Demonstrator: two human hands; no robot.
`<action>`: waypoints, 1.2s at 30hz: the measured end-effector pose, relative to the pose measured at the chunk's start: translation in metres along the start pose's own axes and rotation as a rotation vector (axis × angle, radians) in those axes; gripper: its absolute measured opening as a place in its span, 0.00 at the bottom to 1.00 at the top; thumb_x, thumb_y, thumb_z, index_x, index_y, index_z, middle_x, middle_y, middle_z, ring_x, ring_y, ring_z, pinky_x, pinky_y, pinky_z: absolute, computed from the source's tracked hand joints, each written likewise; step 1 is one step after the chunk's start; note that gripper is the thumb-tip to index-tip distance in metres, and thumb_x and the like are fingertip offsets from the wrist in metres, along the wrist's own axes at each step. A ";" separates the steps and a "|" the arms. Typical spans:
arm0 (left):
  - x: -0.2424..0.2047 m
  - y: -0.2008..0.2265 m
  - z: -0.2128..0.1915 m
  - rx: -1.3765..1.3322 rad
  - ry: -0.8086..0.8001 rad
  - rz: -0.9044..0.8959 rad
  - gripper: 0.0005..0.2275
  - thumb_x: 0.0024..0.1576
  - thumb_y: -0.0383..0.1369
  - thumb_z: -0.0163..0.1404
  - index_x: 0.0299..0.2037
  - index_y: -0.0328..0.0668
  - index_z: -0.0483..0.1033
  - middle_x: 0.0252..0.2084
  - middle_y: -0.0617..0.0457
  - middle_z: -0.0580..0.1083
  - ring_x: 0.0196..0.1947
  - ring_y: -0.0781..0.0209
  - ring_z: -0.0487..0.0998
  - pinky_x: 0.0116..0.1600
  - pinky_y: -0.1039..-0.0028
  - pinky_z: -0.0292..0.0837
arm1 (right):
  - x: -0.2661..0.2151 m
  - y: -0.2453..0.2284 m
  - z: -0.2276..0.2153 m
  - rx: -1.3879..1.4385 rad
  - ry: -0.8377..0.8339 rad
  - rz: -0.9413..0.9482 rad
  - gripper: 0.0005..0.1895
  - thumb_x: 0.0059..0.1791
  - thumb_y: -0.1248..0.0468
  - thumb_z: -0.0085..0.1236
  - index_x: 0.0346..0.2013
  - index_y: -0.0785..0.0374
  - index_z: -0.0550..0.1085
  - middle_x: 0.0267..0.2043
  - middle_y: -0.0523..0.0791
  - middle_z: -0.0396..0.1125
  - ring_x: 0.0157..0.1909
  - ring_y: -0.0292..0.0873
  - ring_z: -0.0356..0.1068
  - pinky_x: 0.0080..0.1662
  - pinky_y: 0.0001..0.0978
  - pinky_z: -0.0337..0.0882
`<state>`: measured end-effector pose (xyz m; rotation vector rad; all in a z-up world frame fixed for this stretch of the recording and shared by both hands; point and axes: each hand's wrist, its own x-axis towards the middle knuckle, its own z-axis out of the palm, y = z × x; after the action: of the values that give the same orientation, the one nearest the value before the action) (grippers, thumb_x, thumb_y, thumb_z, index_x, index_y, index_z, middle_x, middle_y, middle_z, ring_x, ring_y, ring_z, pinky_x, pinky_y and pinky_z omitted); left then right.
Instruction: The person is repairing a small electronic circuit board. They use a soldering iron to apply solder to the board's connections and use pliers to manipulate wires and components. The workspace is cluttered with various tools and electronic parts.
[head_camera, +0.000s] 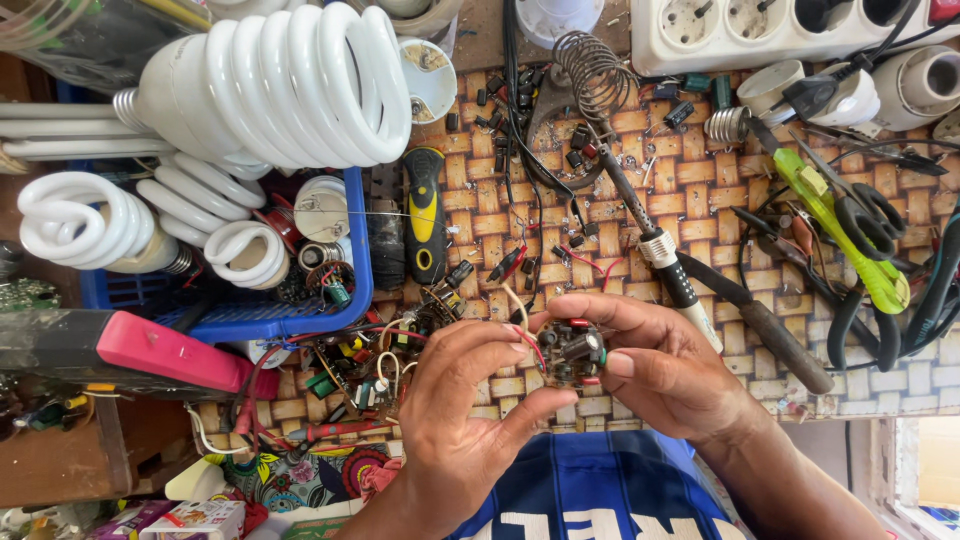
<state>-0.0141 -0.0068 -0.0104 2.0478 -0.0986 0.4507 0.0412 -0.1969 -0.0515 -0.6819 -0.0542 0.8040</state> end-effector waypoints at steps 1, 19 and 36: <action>0.000 -0.001 0.000 0.000 0.001 0.001 0.17 0.50 0.37 0.63 0.43 0.42 0.72 0.43 0.51 0.76 0.45 0.56 0.79 0.56 0.67 0.76 | -0.001 0.001 -0.002 -0.001 -0.001 -0.001 0.29 0.49 0.63 0.60 0.62 0.75 0.65 0.61 0.62 0.64 0.57 0.55 0.69 0.51 0.39 0.71; -0.006 0.000 0.001 -0.252 -0.105 -0.295 0.11 0.54 0.31 0.58 0.45 0.42 0.75 0.40 0.53 0.78 0.36 0.65 0.80 0.46 0.77 0.77 | -0.004 0.010 -0.012 -0.181 0.103 -0.007 0.27 0.48 0.69 0.57 0.61 0.72 0.66 0.54 0.55 0.71 0.55 0.48 0.72 0.56 0.41 0.69; -0.007 0.002 0.007 -0.261 -0.060 -0.300 0.10 0.54 0.32 0.58 0.44 0.41 0.75 0.38 0.52 0.77 0.35 0.64 0.77 0.46 0.78 0.75 | -0.003 0.005 -0.009 -0.505 0.092 -0.103 0.20 0.50 0.75 0.48 0.57 0.69 0.68 0.58 0.54 0.69 0.56 0.45 0.72 0.55 0.36 0.74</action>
<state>-0.0192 -0.0141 -0.0145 1.7816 0.1085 0.1780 0.0386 -0.2016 -0.0608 -1.1824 -0.2115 0.6612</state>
